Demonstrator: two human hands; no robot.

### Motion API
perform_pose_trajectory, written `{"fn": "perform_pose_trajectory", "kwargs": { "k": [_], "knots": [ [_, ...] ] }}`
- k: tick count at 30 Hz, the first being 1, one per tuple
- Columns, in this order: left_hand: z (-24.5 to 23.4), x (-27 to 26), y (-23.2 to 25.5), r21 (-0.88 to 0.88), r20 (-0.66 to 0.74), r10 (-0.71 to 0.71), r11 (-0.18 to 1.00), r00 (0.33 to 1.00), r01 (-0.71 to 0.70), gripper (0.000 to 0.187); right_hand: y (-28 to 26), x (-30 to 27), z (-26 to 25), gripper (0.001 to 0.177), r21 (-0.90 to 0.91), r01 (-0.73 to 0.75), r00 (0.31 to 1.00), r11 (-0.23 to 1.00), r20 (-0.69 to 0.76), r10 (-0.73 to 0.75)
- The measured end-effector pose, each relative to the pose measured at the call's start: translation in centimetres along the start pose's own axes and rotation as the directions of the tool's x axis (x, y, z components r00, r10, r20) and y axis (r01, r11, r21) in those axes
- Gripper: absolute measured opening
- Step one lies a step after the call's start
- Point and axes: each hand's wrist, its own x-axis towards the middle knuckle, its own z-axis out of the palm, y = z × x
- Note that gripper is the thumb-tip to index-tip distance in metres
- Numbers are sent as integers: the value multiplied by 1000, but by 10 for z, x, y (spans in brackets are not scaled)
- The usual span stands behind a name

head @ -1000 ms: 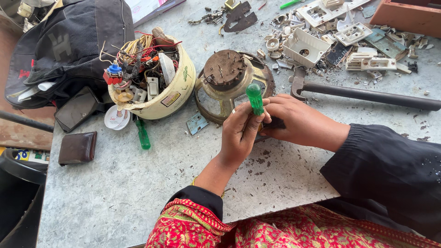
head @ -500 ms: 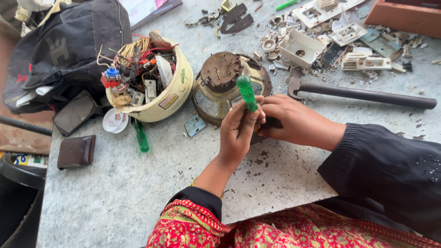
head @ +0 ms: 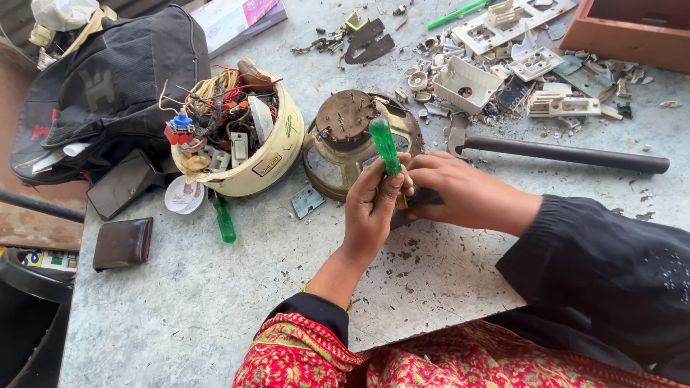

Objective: The person disassembles a white plastic electrical socket using a hammer and screwdriver. They remove the internal metal contacts and a yellow plastic component, then use a screwdriver to pry and separate the yellow component into smaller pieces on a cluttered workbench.

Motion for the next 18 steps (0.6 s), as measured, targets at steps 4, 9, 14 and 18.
{"fn": "perform_pose_trajectory", "kwargs": {
  "k": [4, 9, 14, 18],
  "knots": [
    [-1, 0, -2, -28, 9, -1, 1000, 1000, 1, 31, 5, -13, -25, 55, -47, -126, 992, 991, 12, 127],
    [-1, 1, -5, -23, 17, 26, 999, 1000, -25, 30, 18, -43, -59, 43, -194, -296, 937, 935, -247, 246],
    [-1, 1, -9, -14, 23, 63, 998, 998, -62, 30, 39, -60, -56, 42, -384, -557, 827, 736, -183, 531],
    [0, 2, -11, -24, 19, 81, 996, 997, -80, 30, 46, -70, -46, 36, -362, -465, 878, 808, -309, 366]
  ]
}}
